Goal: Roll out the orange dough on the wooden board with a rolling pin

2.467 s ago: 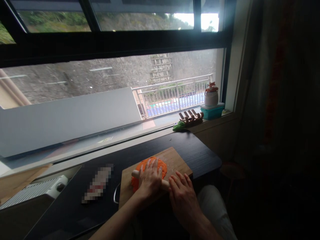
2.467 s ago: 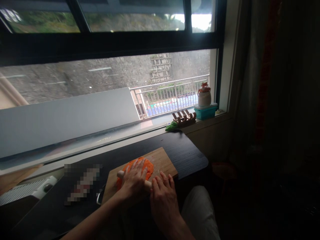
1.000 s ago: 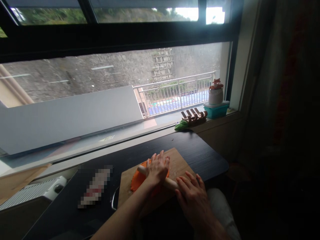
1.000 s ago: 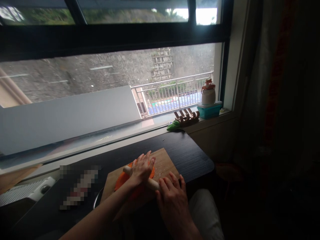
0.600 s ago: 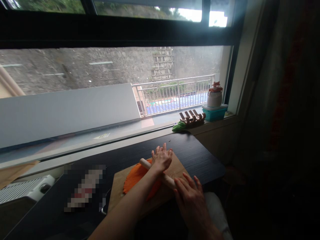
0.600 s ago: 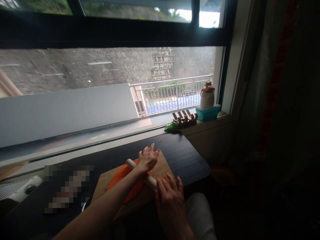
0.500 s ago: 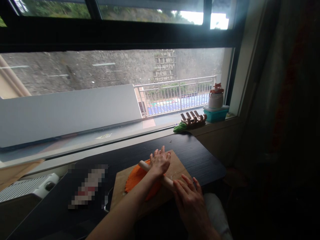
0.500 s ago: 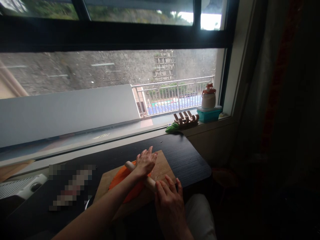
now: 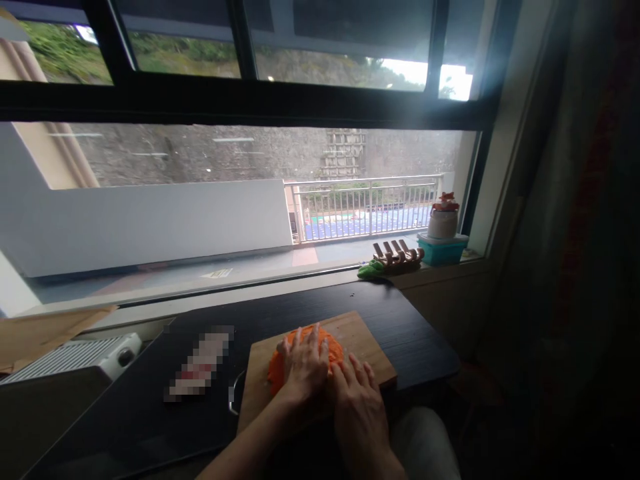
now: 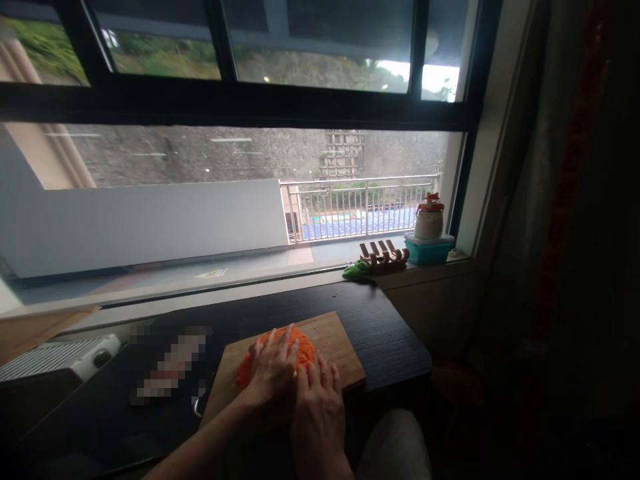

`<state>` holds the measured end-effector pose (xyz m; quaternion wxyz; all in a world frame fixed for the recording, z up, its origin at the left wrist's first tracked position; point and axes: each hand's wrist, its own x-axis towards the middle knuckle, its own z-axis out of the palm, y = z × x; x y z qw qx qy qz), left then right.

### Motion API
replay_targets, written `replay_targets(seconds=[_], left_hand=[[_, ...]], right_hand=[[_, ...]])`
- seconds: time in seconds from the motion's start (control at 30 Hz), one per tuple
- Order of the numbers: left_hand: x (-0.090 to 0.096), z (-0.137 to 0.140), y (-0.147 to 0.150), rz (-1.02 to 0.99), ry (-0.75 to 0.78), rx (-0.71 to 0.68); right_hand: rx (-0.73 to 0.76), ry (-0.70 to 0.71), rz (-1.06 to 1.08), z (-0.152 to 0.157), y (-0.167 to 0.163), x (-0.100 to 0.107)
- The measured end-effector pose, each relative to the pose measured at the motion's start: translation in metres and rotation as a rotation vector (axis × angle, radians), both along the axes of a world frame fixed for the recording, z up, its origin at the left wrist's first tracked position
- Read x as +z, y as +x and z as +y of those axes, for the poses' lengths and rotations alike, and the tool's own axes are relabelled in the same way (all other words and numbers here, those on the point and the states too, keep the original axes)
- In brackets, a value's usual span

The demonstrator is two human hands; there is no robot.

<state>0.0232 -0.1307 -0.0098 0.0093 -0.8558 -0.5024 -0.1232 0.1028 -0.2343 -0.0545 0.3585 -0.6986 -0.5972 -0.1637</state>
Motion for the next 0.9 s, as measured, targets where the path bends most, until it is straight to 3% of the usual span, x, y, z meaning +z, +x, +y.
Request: replay_targets(seconds=[0.2,0.37,0.57,0.73,0.9], left_hand=[[0.013,0.031,-0.003,0.018,-0.127,0.103],[0.005,0.055,-0.004,-0.042,-0.073,0.091],[-0.005,0.068,0.005,-0.13,-0.079,0.091],[-0.006,0.062,0.004,-0.137,-0.065,0.098],[0.0,0.031,-0.006,-0.147,-0.005,0.052]], right_hand=[[-0.081,-0.136,0.001,0.023,0.041,0.022],[-0.12,-0.294,-0.012,0.062,0.073,0.039],[-0.044,-0.453,-0.085,0.107,0.089,0.052],[-0.02,-0.414,-0.095,0.116,0.075,0.044],[-0.104,-0.293,-0.068,0.099,0.062,0.025]])
